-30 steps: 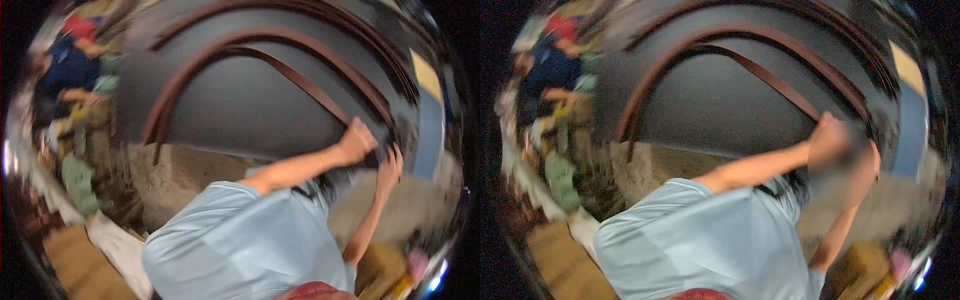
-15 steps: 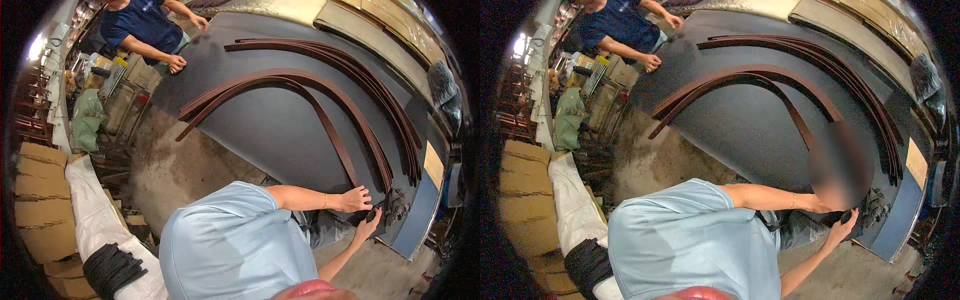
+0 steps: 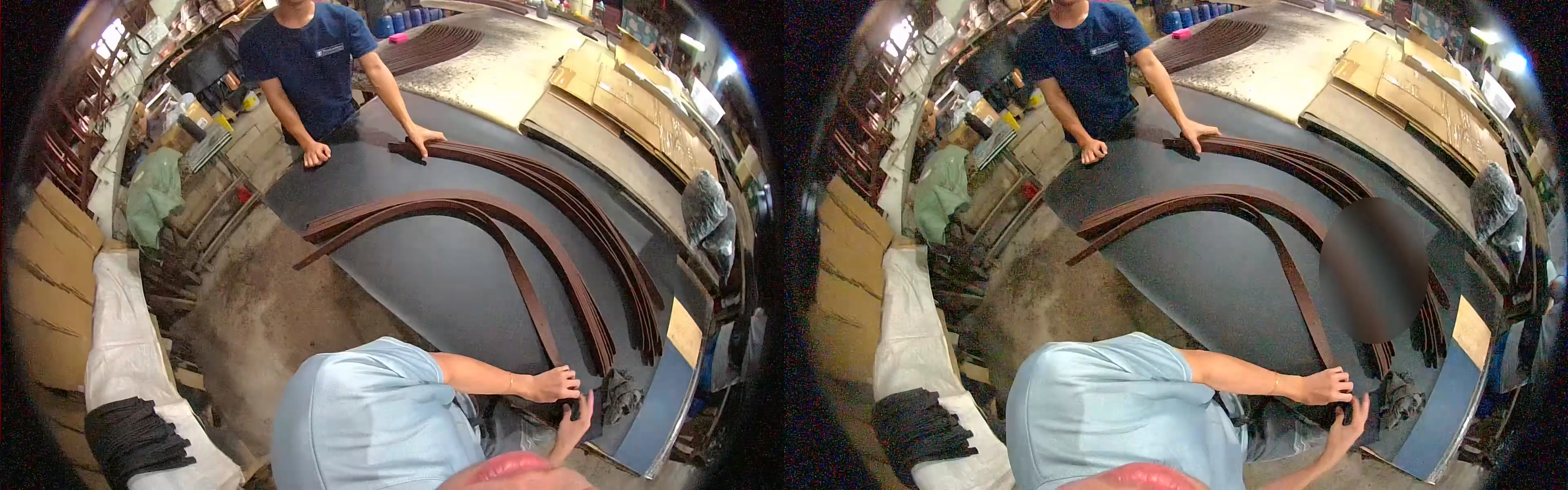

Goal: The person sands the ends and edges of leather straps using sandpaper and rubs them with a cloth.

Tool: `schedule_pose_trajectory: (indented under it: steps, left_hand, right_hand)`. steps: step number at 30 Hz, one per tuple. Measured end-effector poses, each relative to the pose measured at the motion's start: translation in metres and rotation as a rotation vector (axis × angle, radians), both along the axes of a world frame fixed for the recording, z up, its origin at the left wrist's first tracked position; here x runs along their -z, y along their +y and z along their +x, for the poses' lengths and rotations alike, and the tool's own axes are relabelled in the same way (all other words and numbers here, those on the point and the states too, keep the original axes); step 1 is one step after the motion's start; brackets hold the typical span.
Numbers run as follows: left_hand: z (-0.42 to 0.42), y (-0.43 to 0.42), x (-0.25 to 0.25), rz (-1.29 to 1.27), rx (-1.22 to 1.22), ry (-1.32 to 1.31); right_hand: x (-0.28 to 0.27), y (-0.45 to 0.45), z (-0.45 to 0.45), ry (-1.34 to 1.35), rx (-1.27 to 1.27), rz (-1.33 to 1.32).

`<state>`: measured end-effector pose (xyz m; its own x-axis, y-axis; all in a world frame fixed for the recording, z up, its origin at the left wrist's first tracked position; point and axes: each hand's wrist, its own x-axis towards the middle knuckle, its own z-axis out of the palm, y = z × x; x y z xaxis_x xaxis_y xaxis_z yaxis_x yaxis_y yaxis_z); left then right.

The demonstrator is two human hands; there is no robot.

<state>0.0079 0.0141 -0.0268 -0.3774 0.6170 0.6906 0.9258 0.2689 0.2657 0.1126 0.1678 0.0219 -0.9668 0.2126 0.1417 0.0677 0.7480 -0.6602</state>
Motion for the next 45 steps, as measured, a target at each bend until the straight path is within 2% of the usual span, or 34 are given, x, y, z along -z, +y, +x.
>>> schedule_pose_trajectory:
  steps: [3, 8, 12, 16, 18, 23, 27, 30, 32, 34, 38, 41, 45]
  left_hand:
    - [-0.002, 0.000, 0.003, -0.022, 0.052, -0.012]
    - [-0.002, -0.003, -0.002, 0.003, 0.136, -0.026]
    - [-0.002, 0.000, -0.004, 0.043, 0.167, -0.038]
    - [-0.003, -0.003, -0.004, -0.007, 0.175, -0.073]
    - [-0.001, 0.001, -0.002, 0.101, 0.127, -0.051]
    - [-0.001, 0.000, -0.003, 0.047, 0.129, -0.097]
    - [0.000, -0.001, -0.010, 0.053, 0.120, -0.169]
    - [-0.004, -0.010, -0.046, 0.128, 0.106, -0.184]
    - [-0.008, -0.017, -0.070, 0.197, 0.077, -0.184]
    - [-0.012, -0.020, -0.088, 0.313, 0.119, -0.184]
    - [-0.019, -0.028, -0.101, 0.443, 0.137, -0.220]
    - [-0.017, -0.033, -0.096, 0.412, 0.126, -0.304]
    - [-0.017, -0.034, -0.090, 0.408, 0.132, -0.318]
  right_hand:
    - [0.019, -0.006, -0.005, -0.027, 0.075, -0.065]
    - [0.048, 0.003, -0.003, 0.125, 0.116, 0.002]
    - [0.046, -0.008, -0.004, 0.176, 0.191, -0.061]
    - [0.048, -0.006, -0.005, 0.228, 0.155, -0.069]
    - [0.047, -0.006, -0.005, 0.232, 0.160, -0.064]
    - [0.038, -0.007, -0.005, 0.174, 0.145, -0.071]
    - [0.011, -0.013, -0.008, 0.119, 0.113, 0.015]
    - [-0.022, -0.023, -0.015, 0.076, 0.123, -0.044]
    - [-0.036, -0.029, -0.022, 0.179, 0.135, -0.446]
    - [-0.047, -0.037, -0.029, 0.245, 0.172, -0.550]
    - [-0.044, -0.037, -0.036, 0.268, 0.143, -0.615]
    - [-0.052, -0.053, -0.041, 0.271, 0.174, -0.688]
    - [-0.047, -0.056, -0.038, 0.277, 0.194, -0.625]
